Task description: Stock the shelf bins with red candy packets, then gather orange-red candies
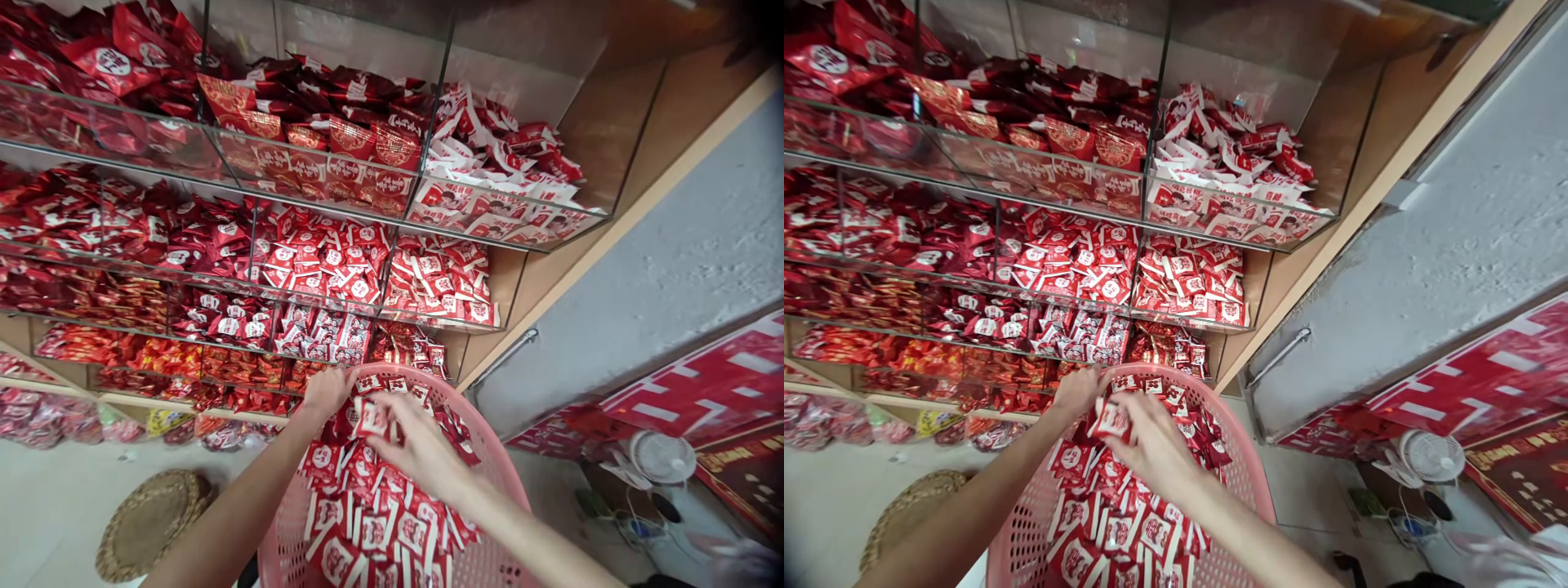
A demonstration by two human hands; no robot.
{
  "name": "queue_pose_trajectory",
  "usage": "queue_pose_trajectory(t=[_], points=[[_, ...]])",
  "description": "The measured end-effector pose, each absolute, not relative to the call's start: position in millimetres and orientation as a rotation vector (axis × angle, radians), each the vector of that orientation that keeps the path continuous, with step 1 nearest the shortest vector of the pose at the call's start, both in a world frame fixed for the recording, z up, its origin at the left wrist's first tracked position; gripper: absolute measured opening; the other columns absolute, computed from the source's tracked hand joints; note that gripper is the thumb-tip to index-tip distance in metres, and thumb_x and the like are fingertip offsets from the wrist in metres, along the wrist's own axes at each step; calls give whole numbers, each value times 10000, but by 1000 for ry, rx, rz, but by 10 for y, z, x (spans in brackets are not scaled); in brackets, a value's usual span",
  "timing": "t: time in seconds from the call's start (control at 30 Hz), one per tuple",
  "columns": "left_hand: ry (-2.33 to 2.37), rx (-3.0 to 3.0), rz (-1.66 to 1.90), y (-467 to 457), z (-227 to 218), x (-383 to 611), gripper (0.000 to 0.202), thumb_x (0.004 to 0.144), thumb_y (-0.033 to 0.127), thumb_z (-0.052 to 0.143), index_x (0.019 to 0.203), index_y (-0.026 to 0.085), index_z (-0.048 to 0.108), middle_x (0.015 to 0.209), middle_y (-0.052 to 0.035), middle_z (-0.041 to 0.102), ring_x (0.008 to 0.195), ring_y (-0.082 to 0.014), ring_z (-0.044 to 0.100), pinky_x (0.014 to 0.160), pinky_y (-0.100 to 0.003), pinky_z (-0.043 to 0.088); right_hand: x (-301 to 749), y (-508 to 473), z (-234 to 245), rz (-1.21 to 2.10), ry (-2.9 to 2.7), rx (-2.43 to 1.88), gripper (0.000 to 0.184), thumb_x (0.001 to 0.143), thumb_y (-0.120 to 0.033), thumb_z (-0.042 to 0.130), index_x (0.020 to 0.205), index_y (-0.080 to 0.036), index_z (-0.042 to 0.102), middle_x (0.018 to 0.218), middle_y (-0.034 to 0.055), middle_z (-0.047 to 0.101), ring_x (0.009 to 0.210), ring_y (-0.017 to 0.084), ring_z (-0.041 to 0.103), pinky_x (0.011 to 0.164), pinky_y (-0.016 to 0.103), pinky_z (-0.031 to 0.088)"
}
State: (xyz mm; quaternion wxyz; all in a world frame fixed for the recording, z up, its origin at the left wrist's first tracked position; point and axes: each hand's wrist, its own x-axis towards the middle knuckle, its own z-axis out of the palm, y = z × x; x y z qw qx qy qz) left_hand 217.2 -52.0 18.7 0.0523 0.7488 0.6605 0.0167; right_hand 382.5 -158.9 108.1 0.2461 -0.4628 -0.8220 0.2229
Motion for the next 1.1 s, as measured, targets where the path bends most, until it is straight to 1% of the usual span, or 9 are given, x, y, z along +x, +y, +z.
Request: queue_pose_trajectory(t=[0.1,0.27,0.43,0.5,0.57,0.63,0.73,0.93,1.1], points=[[2013,2289,71,-521,178,2170,612,870,526,120,994,111,552,836,-149,635,808,-271,613,658,-340,452,3644,-1751,773,734,-2510,-1227,420,799,-279,506,1199,-228,386,1079,48,522,982,204,472,864,388,406],[2008,2285,82,-528,199,2161,604,872,520,133,1005,106,553,846,-154,634,814,-271,614,666,-339,453,3398,-1877,355,688,-2751,-1163,458,733,-268,565,1160,-186,424,1049,68,525,968,223,471,853,380,425],[2014,2300,100,-524,169,2151,589,877,505,141,966,101,560,808,-152,635,788,-275,618,651,-348,458,3241,-1908,153,623,-2762,-1134,482,687,-352,614,1110,-179,462,1055,70,527,953,239,495,835,376,454],[2017,2328,125,-516,145,2144,579,878,500,150,967,96,556,800,-151,635,777,-277,618,639,-347,460,3250,-1861,287,587,-2745,-1080,538,686,-377,616,1156,-187,435,1126,72,493,973,241,495,829,373,465],[2014,2332,124,-507,132,2133,562,880,491,162,965,100,556,803,-147,636,775,-275,619,634,-343,462,3316,-1756,568,507,-2683,-1051,531,745,-349,561,1220,-191,384,1181,70,461,1003,225,488,861,363,454],[1983,2328,95,-502,134,2123,527,887,464,177,976,108,556,819,-144,638,778,-269,620,633,-340,463,3439,-1580,929,391,-2576,-1070,460,821,-296,463,1254,-187,352,1181,66,465,1030,197,476,920,351,414],[1966,2333,94,-503,147,2113,516,890,446,173,995,111,552,827,-148,638,777,-267,620,631,-347,463,3713,-1200,1427,142,-2402,-1129,347,865,-243,378,1204,-182,409,1171,80,471,1055,191,457,925,354,397],[1993,2299,131,-505,138,2121,560,880,485,161,966,112,571,813,-148,642,772,-266,621,631,-346,462,4324,-392,1888,-340,-2205,-1283,298,831,-195,405,1122,-173,466,1075,96,523,997,227,465,844,388,394],[1981,2250,125,-504,144,2126,583,878,493,152,971,108,580,837,-154,644,795,-249,621,671,-333,459,4531,3,2092,-581,-2269,-1503,426,782,-110,388,1202,-176,419,1136,96,529,973,242,462,814,377,369]])
